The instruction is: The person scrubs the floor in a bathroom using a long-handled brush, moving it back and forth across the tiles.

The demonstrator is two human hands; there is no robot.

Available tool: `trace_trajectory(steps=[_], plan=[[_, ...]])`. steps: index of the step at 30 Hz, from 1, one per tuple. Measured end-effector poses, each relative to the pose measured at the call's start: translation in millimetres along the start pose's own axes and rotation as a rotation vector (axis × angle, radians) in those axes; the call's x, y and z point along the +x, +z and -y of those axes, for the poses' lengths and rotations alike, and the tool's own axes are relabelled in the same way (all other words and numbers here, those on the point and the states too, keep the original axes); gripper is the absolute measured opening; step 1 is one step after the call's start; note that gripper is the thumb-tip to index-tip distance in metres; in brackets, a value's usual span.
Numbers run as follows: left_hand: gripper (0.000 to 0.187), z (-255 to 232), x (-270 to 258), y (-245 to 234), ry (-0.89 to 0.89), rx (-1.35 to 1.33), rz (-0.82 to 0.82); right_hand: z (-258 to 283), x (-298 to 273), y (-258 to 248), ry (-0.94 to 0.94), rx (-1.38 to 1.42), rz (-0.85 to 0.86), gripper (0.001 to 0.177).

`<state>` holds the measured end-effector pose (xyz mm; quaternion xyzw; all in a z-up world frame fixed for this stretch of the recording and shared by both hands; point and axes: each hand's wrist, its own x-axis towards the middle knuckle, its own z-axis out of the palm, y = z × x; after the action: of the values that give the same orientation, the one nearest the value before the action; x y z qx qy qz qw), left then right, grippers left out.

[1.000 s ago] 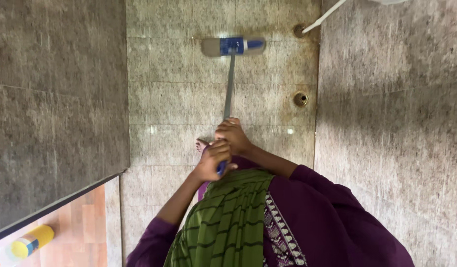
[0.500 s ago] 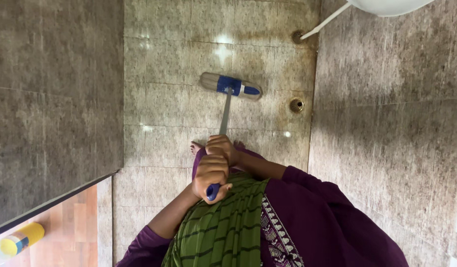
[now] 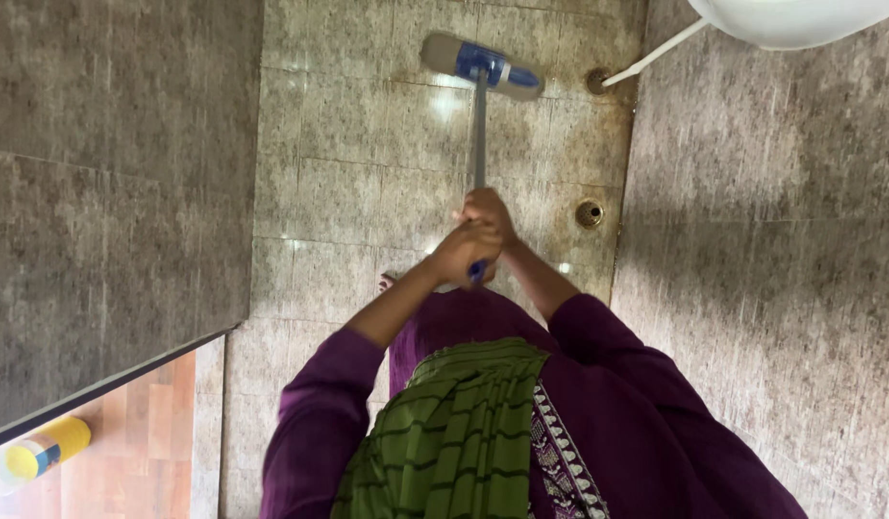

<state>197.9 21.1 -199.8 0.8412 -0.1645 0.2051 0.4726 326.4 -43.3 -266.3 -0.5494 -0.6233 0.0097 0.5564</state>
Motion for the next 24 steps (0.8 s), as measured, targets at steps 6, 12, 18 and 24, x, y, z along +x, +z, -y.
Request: trace_trajectory(steps=[6,12,18,24], plan=[[0.023,18.7,-4.6,58.0,-0.212,0.338,0.419,1.5,-37.7,-44.1,0.315,-0.241,0.363,0.029],[0.013,-21.2,-37.3,79.6,-0.103,0.38,0.198,21.0,-68.6,-27.9,0.195,-0.171,0.239,0.035],[0.015,-136.4,-32.6,6.4,-0.131,0.193,-0.149,67.7,-56.3,0.3,0.105,-0.06,0.262,0.035],[0.019,-247.6,-39.2,-70.0,-0.258,0.066,-0.217,177.3,-6.1,30.9,0.191,0.247,0.315,0.036]])
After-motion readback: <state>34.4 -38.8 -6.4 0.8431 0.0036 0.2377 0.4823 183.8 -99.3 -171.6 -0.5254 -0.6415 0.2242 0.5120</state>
